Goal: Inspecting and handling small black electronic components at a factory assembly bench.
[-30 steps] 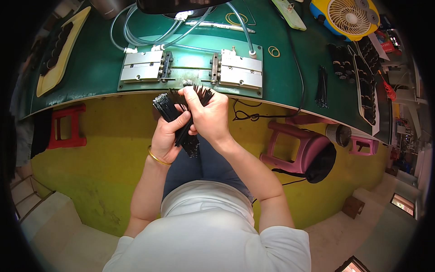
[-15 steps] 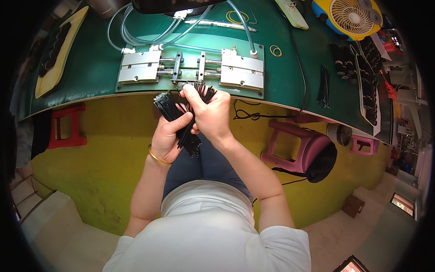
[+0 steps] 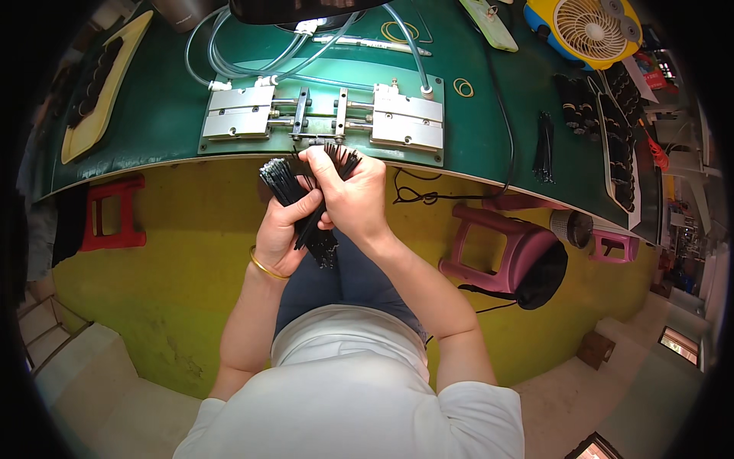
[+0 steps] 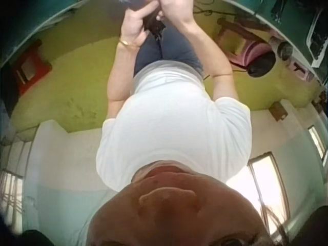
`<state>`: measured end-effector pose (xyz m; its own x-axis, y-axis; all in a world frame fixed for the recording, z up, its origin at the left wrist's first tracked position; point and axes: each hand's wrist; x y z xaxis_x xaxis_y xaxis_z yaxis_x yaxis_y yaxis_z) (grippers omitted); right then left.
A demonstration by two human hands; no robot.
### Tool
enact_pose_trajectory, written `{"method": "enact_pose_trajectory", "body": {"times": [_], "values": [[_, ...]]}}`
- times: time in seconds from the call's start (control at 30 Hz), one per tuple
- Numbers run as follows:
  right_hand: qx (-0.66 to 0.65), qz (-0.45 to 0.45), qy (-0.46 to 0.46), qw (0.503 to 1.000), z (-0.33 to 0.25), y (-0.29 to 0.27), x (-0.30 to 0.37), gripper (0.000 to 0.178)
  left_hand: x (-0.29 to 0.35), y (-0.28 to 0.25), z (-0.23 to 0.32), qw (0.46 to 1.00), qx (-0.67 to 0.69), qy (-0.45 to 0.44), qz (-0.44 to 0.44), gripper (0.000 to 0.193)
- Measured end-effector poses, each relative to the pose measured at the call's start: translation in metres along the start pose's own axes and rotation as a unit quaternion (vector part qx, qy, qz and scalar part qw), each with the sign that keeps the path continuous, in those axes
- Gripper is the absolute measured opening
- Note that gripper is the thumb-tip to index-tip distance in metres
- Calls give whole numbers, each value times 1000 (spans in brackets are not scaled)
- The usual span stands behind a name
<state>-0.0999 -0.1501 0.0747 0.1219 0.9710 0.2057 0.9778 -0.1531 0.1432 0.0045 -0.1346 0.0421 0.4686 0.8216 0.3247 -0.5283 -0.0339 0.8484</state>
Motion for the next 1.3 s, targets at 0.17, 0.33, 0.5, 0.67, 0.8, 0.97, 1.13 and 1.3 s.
{"method": "enact_pose_trajectory", "body": {"times": [0.17, 0.33, 0.5, 0.67, 0.8, 0.97, 1.13, 1.3], "values": [[15, 3, 14, 1000, 0, 0, -2, 22, -1, 0, -1, 1000, -19, 2, 15, 8], [18, 1, 29, 999, 0, -2, -4, 23, -3, -1, -2, 1000, -22, 5, 5, 9], [-6, 4, 28, 1000, 2, -3, -5, 23, -4, -1, -3, 1000, -20, 4, 1, 8], [-1, 4, 35, 999, 2, -4, -6, 25, -5, -1, -1, 1000, -8, -12, 4, 7], [-10, -25, 18, 999, 0, -5, -3, 25, -2, -1, 0, 1000, 2, -14, -5, 7], [13, -25, 1, 1000, -5, 1, 4, 22, -1, -5, -2, 999, 18, -19, -25, 6], [23, -4, 1, 1000, -2, 0, 4, 20, 1, -4, -3, 1000, 13, -14, -16, 7], [24, 9, 15, 1000, -2, -1, 0, 20, 0, -3, -4, 1000, 0, -5, -14, 8]]}}
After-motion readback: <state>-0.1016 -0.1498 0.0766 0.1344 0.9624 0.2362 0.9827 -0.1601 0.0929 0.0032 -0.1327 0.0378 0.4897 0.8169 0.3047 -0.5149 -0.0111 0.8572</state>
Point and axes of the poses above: each hand's wrist, its own x-axis away from the middle knuckle, its own y-axis out of the palm, z = x × y, and after that the axes turned 3 degrees about -z, right-handed
